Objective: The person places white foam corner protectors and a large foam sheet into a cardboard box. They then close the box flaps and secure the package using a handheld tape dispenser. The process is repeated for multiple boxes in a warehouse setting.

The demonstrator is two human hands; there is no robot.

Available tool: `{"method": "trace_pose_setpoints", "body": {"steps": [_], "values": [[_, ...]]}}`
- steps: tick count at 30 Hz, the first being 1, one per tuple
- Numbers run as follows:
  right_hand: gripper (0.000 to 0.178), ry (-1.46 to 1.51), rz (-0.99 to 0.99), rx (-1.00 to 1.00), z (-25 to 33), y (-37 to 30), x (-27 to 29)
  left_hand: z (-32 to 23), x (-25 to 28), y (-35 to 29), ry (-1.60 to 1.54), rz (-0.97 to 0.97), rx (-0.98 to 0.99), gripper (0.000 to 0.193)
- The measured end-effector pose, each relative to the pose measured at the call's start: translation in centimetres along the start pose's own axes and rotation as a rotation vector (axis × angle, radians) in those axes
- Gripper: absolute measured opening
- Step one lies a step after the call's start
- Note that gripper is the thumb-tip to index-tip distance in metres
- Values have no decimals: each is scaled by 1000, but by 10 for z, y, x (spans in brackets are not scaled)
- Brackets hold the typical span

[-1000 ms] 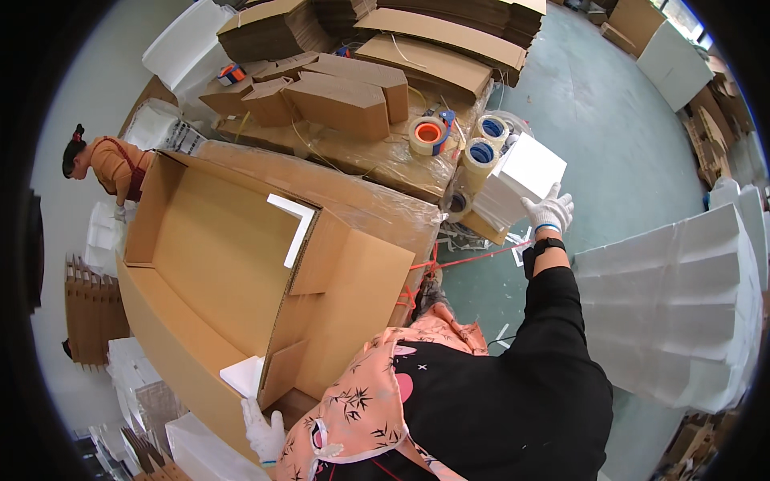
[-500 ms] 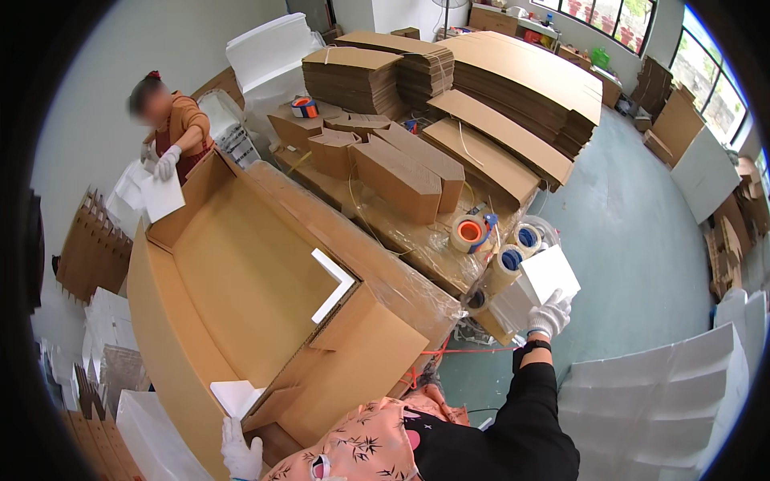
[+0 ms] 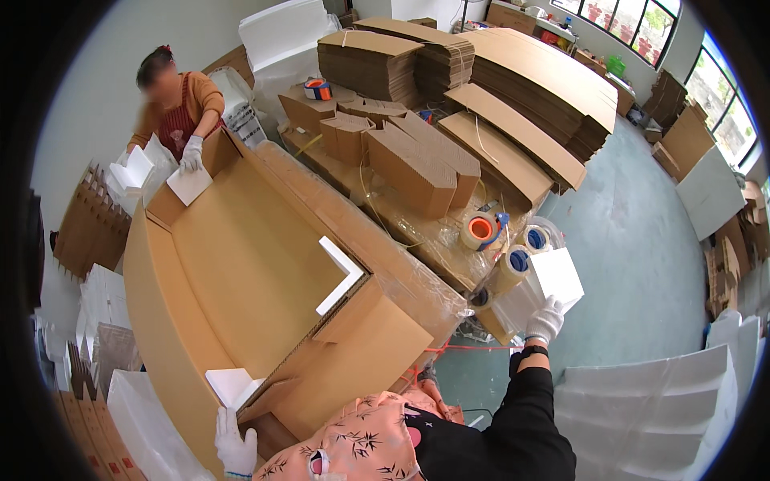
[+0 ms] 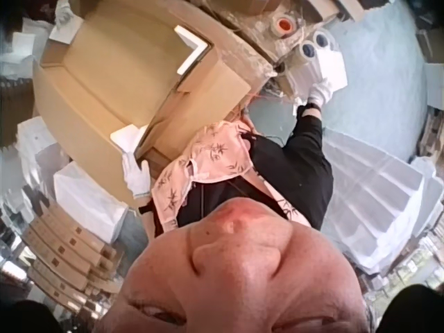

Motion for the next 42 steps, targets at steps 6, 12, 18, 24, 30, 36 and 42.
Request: {"method": "trace_pose_setpoints", "body": {"steps": [6,12,18,24,30,36,42], "values": [[37,99,-200,147,4,-11,27,-12,9,-2,16,28,37,64],[42,124,-265,183,-8,-11,43,-14,7,2,11,32,10,64],[40,290,-459,301,36,-6,106,-15,12,3,-40,27,16,63],[35,886,-352,794,226,-63,247,-7,11,3,-50,-38,-21,61],[38,1114,136,1639,393,-208,280,7,-3,-1,-83,-151,-60,62],[28,497,351,2033,425,-297,201,12,-11,-1,-59,-180,-42,63],[31,572,146,2079,405,-308,197,15,-14,-1,-30,-184,-59,63]]}}
Point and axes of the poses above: each hand's wrist, its own y-axis towards the middle knuckle, its own x-axis out of the back of the hand, z = x × y, the point moved 6 cm from there along y, towards the middle knuckle, and after that the axes turned 1 degree about -x, right-handed, at the moved point
